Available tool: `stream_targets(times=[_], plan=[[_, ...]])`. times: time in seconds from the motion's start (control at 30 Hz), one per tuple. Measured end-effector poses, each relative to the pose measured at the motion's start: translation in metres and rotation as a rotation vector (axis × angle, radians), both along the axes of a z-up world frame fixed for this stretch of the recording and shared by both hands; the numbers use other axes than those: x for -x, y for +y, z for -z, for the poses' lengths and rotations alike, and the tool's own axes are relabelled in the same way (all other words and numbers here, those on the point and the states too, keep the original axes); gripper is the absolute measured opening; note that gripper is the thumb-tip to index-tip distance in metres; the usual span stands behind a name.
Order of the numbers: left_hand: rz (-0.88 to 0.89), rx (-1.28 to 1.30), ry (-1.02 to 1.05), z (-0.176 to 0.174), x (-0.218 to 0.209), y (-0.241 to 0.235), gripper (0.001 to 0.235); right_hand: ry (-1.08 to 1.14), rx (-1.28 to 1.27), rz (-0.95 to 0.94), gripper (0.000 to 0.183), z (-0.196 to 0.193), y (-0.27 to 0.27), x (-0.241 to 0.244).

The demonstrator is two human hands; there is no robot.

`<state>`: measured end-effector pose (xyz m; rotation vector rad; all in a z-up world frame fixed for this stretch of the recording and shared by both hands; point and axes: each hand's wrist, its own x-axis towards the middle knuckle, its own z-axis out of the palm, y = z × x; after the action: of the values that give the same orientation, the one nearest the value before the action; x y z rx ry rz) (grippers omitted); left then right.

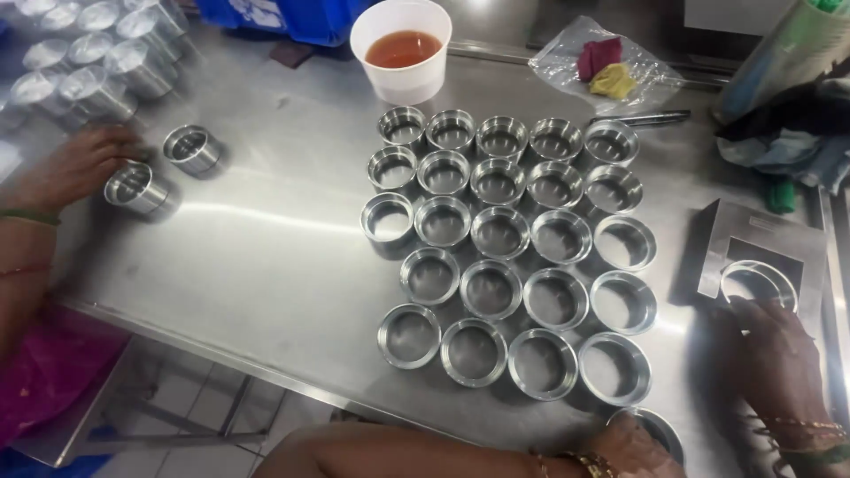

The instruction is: The recorder is seen inspecting and cleaning several metal rings on a stainless steel table.

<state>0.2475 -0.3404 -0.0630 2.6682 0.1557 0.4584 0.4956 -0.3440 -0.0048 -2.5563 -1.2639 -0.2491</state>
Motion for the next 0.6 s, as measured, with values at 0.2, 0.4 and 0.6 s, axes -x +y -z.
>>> stream_targets(times=[0.2,0.4,0.6], plan=[[-0.005,0.118,-0.115,-0.087,-0.077,0.088,0.007,-0.065,0.076,-0.089,0.015,0.04,0.002,-0.044],[0.14,-0.111,-0.232,-0.079,-0.19,0.124,0.05,0.03,-0.249,0.002,0.042,-0.037,-0.035,-0.03],[0.247,-0.158,0.422,-0.141,-0.171,0.095,0.1,-0.278,-0.235,0.59,0.051,-0.025,-0.162,-0.166]])
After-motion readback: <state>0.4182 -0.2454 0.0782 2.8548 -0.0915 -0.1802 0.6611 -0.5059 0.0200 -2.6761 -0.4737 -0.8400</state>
